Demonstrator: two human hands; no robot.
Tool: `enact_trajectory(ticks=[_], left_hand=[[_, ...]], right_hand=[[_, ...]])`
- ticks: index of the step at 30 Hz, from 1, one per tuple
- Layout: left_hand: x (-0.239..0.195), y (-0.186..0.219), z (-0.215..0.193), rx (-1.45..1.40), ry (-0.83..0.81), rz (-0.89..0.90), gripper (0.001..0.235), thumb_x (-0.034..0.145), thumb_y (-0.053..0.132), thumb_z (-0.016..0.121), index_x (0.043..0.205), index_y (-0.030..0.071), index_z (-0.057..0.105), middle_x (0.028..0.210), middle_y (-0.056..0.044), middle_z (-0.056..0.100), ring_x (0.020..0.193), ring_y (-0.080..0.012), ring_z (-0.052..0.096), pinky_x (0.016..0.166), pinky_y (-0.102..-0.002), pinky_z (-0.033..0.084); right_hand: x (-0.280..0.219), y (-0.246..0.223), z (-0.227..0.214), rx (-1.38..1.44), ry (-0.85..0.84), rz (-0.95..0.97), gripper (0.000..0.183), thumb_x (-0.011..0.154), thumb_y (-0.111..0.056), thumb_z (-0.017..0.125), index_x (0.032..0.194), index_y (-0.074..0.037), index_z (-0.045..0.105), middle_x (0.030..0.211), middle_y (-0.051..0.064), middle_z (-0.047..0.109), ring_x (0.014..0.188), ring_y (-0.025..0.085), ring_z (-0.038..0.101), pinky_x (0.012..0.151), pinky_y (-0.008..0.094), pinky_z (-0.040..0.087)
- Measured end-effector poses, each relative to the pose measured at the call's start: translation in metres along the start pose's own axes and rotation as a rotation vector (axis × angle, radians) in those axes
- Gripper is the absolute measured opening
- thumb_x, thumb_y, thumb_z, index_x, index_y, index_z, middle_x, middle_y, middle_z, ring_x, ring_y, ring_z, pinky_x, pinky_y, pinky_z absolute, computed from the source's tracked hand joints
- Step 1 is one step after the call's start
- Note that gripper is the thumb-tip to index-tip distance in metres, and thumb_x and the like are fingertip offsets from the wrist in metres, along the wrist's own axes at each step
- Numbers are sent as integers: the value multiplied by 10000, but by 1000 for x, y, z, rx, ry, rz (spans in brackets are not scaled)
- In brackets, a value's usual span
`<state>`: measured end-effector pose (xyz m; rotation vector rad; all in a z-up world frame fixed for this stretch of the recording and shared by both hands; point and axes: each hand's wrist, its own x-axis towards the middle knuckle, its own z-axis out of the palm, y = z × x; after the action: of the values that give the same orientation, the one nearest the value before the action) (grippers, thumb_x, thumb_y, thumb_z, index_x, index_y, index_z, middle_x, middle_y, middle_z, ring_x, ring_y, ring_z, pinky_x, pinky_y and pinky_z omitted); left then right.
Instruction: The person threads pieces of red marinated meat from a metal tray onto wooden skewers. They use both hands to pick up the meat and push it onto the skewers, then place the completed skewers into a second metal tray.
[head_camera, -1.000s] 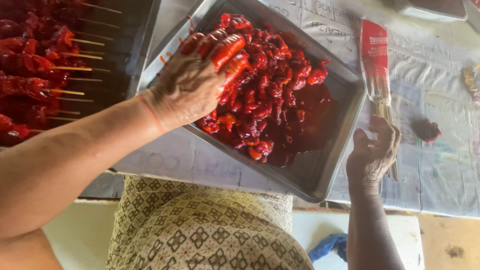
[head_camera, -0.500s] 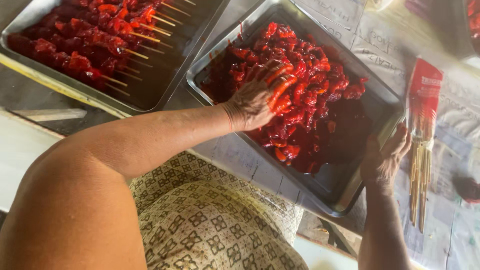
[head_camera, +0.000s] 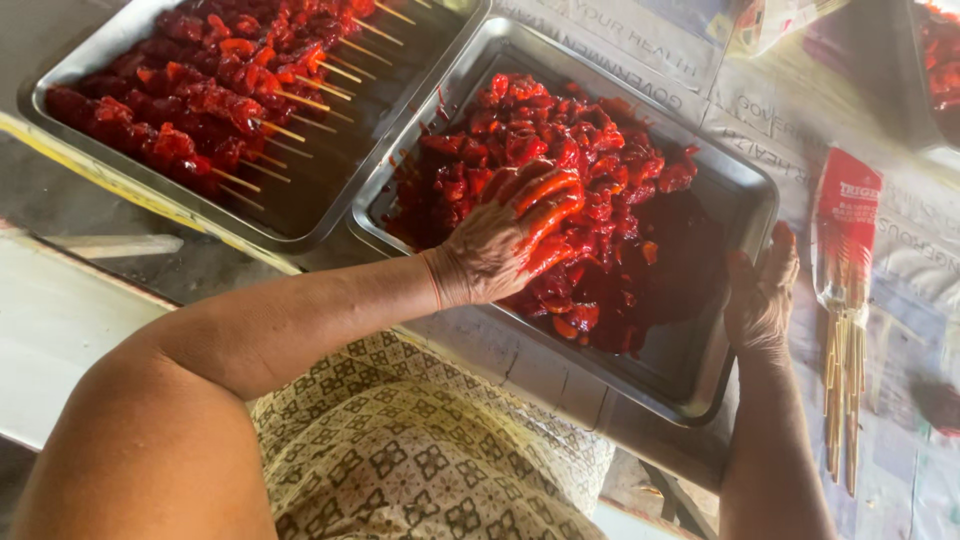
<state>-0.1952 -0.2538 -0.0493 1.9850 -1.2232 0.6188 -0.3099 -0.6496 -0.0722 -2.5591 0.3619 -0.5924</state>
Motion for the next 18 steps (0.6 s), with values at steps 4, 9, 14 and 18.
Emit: enact_trajectory(ticks=[4,9,14,18], left_hand=[[-3,-5,-1,-44,5,20,511,943,294,751,1364,71,564,1478,-156,465,1410,-366,398,1166,-518,329],[0,-20,-11,-114,54,81,518,921,189,798,1357,44,559,1475,-160,486,1409,-381,423,1199,-507,363],[5,-19,-26,-165,56,98,502,925,94,776,1368,16,555,1447,-185,500,1379,-409,473,1205,-510,403],[4,-16,-32,-139,93,114,495,916,46,753,1366,12,552,1458,-200,499,1376,-426,485,1204,-521,412]], right_hand=[[3,14,6,131,16,8,750,1059,-350,569,1634,-9,227,1647,212,339,1503,324,375,1216,408,319],[4,25,22,146,117,-63,696,1084,-230,602,1631,-6,233,1636,199,374,1470,314,431,1201,410,381],[-3,12,27,230,355,56,592,1115,-375,550,1566,-32,378,1485,186,524,1355,300,546,1136,414,433],[-10,12,-1,17,536,127,462,1038,-376,654,1341,-30,603,1178,155,695,1117,290,656,992,425,499]])
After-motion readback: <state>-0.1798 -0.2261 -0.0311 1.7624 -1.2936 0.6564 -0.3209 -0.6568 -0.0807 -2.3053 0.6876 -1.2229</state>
